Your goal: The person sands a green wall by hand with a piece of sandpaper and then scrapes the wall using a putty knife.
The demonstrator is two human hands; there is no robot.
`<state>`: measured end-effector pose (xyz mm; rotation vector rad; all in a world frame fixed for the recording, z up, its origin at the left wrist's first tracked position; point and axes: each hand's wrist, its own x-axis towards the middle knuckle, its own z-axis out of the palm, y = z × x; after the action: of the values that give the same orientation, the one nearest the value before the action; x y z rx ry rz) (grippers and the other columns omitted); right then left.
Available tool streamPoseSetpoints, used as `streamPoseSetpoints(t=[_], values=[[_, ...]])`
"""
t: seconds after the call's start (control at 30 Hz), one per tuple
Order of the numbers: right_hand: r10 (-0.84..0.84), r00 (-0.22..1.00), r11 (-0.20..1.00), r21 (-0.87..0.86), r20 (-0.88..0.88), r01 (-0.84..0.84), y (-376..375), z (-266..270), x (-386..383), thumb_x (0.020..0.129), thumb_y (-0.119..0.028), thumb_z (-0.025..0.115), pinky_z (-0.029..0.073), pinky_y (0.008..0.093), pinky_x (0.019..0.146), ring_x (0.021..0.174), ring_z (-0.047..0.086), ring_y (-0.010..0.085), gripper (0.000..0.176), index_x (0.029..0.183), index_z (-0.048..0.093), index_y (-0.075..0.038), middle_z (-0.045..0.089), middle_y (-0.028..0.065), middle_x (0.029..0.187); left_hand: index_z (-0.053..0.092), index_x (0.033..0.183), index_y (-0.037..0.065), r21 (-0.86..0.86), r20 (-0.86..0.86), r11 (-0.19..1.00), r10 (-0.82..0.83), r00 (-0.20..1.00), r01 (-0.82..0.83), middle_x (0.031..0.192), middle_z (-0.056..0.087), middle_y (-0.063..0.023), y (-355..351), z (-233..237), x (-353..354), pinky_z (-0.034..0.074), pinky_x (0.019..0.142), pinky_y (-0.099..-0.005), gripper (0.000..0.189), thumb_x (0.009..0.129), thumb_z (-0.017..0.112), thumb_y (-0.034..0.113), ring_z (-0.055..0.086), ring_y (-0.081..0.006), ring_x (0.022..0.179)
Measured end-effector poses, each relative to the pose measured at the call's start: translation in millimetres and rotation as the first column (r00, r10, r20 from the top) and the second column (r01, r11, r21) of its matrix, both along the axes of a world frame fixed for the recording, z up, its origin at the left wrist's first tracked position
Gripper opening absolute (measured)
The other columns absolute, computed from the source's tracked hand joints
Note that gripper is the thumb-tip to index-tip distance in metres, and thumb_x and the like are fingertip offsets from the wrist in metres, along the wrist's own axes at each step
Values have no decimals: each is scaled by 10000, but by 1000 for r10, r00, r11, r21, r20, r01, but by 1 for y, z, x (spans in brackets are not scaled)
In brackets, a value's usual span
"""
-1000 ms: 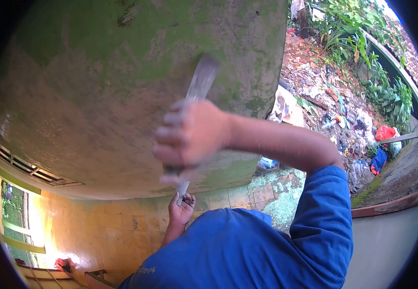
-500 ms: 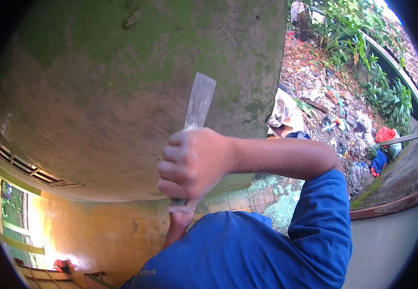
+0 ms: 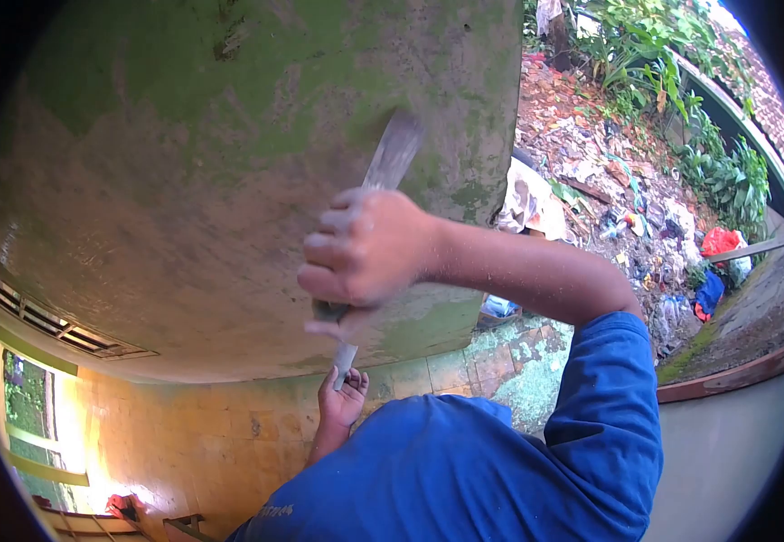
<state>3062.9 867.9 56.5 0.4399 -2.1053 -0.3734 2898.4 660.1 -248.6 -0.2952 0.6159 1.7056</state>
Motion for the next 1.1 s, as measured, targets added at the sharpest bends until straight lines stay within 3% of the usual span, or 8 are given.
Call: streamPoseSetpoints(t=[0.1, 0.17, 0.3, 0.47, 0.57, 0.77, 0.9, 1.1], values=[[42, 999, 999, -13, 23, -41, -14, -4, 2, 777, -484, 571, 283, 290, 392, 433, 384, 138, 472, 549, 336, -144, 315, -28, 538, 570, 971, 74, 0, -19, 1000, -1, 1000, 1, 890, 619, -61, 4, 6, 1, 452, 860, -436, 155, 845, 607, 155, 591, -193, 823], [20, 996, 999, 43, 90, -24, -21, -7, 5, 754, -514, 572, 374, 302, 418, 453, 453, 160, 465, 563, 382, -135, 391, -7, 538, 571, 967, 74, -16, -35, 1000, 7, 999, -7, 891, 620, -61, 4, 5, 2, 452, 861, -436, 152, 844, 608, 155, 591, -192, 825], [-78, 993, 997, 13, 87, 78, 2, 11, 7, 808, -474, 531, 370, 296, 420, 465, 457, 147, 439, 566, 384, -138, 402, -15, 551, 575, 1007, 70, 18, -28, 1000, -6, 1000, 6, 880, 609, -57, 0, 0, 2, 452, 864, -404, 202, 842, 610, 180, 589, -174, 850], [17, 992, 1000, 14, 124, -18, -21, -2, 8, 720, -495, 611, 353, 302, 413, 459, 458, 162, 459, 572, 387, -123, 392, -4, 546, 576, 966, 75, 10, -25, 1000, 23, 999, -22, 896, 626, -61, 3, 8, 3, 455, 863, -439, 152, 843, 610, 157, 592, -196, 823], [-66, 993, 997, -27, 100, 69, 3, 14, 8, 727, -489, 604, 354, 303, 411, 459, 458, 152, 449, 571, 387, -128, 391, -7, 546, 575, 969, 74, -10, 3, 1000, 18, 1000, -18, 910, 623, -63, 0, -1, 0, 457, 863, -437, 154, 845, 608, 158, 588, -194, 832], [10, 992, 1000, -12, 123, -9, -20, 2, 7, 785, -508, 539, 339, 299, 408, 449, 431, 151, 463, 563, 389, -130, 383, -9, 542, 569, 975, 67, -2, -17, 1000, 21, 1000, -21, 905, 618, -63, 2, 3, 1, 452, 870, -437, 161, 849, 602, 163, 587, -194, 828], [-94, 995, 996, 11, 26, 94, -1, 14, 8, 783, -512, 542, 349, 297, 406, 442, 424, 150, 473, 556, 371, -134, 371, -13, 541, 564, 990, 59, 6, 5, 1000, 11, 1000, -11, 907, 610, -65, -1, -3, 1, 449, 868, -436, 176, 854, 596, 166, 581, -193, 827], [37, 995, 998, 50, 88, -42, -28, -2, 5, 772, -511, 561, 356, 299, 411, 453, 437, 150, 468, 563, 372, -138, 367, -13, 541, 578, 960, 58, 6, -31, 1000, 13, 999, -13, 849, 607, -71, 0, -1, 1, 441, 876, -412, 174, 852, 587, 195, 585, -184, 835]])
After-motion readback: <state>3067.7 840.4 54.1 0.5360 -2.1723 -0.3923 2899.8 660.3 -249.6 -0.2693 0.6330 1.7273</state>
